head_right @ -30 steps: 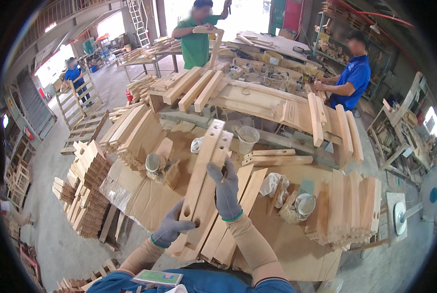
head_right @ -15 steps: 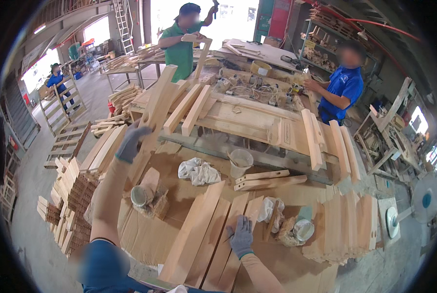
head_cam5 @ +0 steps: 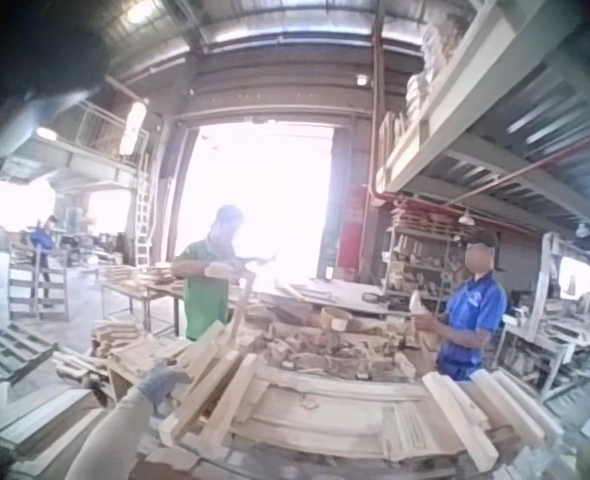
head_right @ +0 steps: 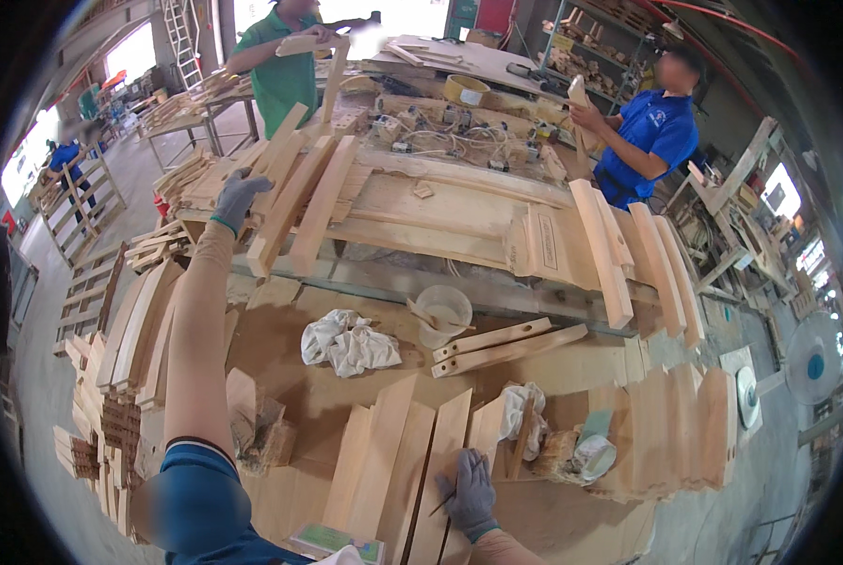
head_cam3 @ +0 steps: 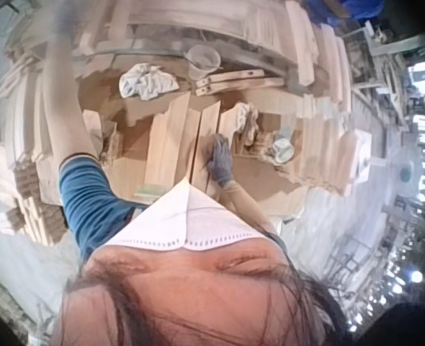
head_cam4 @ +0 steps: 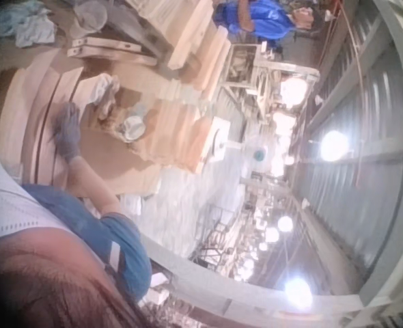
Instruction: The person applies glue to the holes of wooden slats using a brush, then places them on a stack. The person repeats this process for several pieces in a workshop setting.
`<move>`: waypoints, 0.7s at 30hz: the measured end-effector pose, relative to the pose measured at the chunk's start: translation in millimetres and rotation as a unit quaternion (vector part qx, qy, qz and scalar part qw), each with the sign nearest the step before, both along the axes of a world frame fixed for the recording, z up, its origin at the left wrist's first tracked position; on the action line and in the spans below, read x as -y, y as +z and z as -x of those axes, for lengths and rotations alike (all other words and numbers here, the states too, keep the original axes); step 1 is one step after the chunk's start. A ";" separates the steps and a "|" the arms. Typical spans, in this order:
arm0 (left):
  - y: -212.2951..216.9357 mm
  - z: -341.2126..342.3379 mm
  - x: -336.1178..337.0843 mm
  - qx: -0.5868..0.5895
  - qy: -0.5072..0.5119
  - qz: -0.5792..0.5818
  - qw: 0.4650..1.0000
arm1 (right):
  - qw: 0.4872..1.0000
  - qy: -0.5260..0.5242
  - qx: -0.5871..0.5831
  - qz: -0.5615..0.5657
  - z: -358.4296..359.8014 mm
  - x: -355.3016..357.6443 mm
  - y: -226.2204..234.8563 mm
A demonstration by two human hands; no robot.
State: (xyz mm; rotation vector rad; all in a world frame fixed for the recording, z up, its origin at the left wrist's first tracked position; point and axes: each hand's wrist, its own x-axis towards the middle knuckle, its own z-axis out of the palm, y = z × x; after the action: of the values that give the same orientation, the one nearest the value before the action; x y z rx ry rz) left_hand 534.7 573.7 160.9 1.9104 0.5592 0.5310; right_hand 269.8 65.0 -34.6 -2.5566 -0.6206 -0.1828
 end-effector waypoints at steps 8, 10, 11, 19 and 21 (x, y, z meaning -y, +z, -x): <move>-28.4 -42.7 -49.1 0.076 -0.021 0.064 0.995 | 1.000 0.011 0.013 -0.001 -5.3 -5.6 2.0; -29.6 -38.2 -52.8 0.072 -0.030 0.052 0.996 | 1.000 0.015 0.016 0.005 -6.7 -6.6 4.0; -30.7 -36.1 -50.4 0.075 -0.036 0.043 0.996 | 1.000 0.013 0.016 0.010 -6.9 -7.4 4.3; 0.6 -21.0 -43.0 0.018 -0.071 -0.056 0.996 | 0.999 0.022 0.024 0.006 -7.5 -7.3 3.0; -0.4 -35.9 -18.6 -0.017 -0.077 0.003 0.997 | 1.000 0.008 0.010 0.013 -5.7 -8.8 4.9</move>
State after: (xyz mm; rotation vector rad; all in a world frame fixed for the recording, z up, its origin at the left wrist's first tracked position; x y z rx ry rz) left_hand 570.6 592.3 160.5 1.9418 0.4312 0.3983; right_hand 275.5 73.7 -29.6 -2.5778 -0.6545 -0.1956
